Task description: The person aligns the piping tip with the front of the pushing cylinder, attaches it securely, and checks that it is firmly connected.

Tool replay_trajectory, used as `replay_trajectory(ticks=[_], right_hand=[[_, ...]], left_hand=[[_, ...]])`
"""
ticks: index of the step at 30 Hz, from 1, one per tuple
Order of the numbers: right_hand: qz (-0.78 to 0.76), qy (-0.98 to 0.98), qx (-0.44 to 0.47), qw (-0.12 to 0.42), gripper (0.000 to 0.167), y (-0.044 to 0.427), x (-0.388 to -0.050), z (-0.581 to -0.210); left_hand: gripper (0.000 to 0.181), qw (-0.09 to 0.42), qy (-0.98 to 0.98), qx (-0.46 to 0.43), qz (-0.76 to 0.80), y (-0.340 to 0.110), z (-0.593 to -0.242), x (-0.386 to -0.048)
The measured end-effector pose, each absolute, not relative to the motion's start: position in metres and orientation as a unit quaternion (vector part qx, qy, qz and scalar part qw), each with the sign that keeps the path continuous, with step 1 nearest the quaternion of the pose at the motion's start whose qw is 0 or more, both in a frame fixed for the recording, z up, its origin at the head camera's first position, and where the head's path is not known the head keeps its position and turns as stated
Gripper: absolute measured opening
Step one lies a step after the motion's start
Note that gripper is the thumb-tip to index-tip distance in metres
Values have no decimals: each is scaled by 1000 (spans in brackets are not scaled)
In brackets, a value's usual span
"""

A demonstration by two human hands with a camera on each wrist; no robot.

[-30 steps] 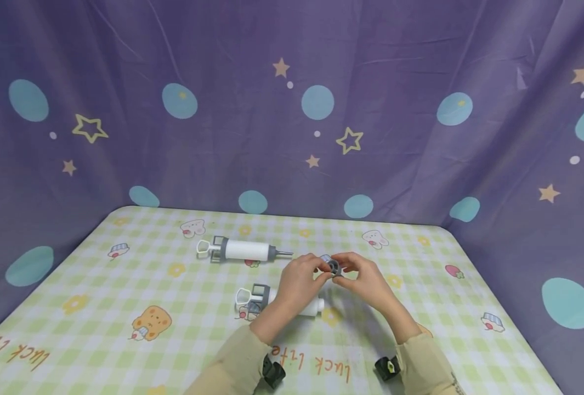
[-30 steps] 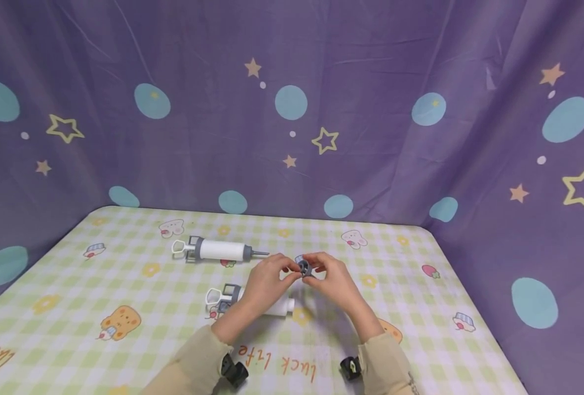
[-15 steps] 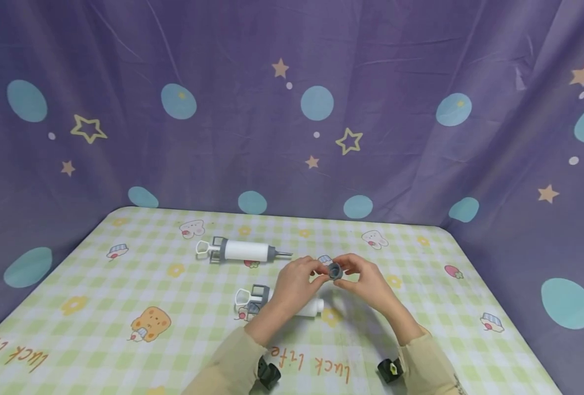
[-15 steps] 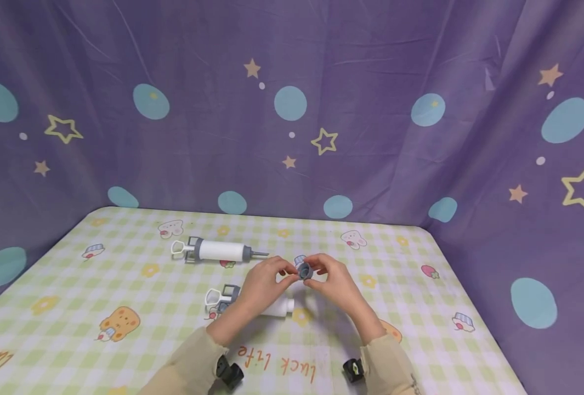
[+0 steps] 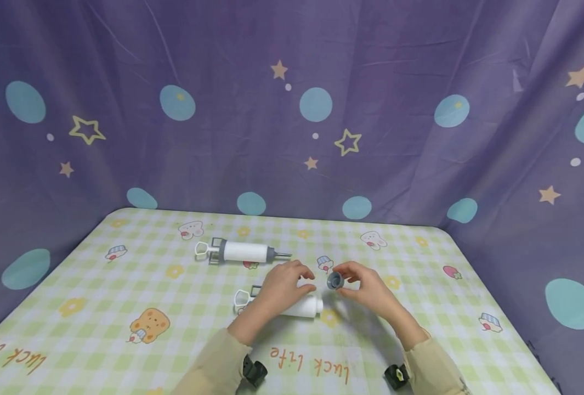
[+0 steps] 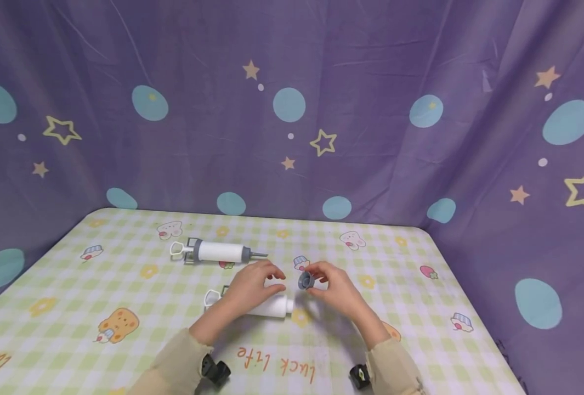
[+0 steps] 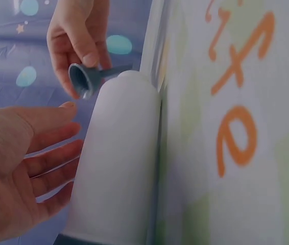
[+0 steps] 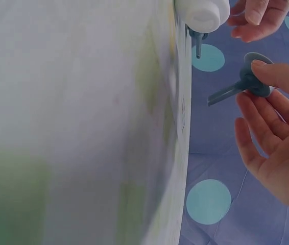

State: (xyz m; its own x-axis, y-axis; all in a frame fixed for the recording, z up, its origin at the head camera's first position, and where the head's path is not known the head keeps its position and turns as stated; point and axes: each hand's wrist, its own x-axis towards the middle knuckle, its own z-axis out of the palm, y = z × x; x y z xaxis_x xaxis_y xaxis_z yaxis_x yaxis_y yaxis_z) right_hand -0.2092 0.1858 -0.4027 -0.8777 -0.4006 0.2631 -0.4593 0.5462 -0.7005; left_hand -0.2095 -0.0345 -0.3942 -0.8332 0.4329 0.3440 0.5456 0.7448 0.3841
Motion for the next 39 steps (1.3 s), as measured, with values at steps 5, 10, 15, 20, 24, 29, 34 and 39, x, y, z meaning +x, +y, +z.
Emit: replay_trajectory(ticks=[5, 10, 15, 20, 24, 29, 34, 39], right_hand=[[397, -883, 249, 30, 38, 189, -206, -403], [382, -890, 249, 19, 39, 193, -205, -404], [375, -894, 247, 7, 38, 196, -204, -406], [361, -898, 252, -1, 39, 197, -203, -408], [353, -899, 258, -7, 39, 198, -203, -409], [350, -899, 262, -7, 39, 198, -204, -409], [347, -901, 261, -3, 39, 196, -204, -408], [348, -900, 262, 0, 40, 195, -206, -407]], left_hand=[[21, 86, -930, -277, -225, -41, -394, -210], [32, 53, -930, -304, -198, -48, -395, -210], [43, 21, -927, -333, -169, -54, -397, -208], [48, -6, -928, -339, -153, -56, -399, -206], [48, -24, -930, -337, -146, -56, -401, -204], [47, -21, -931, -335, -143, -57, -403, -202], [45, -12, -933, -332, -139, -58, -404, -202], [45, -7, -933, -329, -143, -58, -405, -202]])
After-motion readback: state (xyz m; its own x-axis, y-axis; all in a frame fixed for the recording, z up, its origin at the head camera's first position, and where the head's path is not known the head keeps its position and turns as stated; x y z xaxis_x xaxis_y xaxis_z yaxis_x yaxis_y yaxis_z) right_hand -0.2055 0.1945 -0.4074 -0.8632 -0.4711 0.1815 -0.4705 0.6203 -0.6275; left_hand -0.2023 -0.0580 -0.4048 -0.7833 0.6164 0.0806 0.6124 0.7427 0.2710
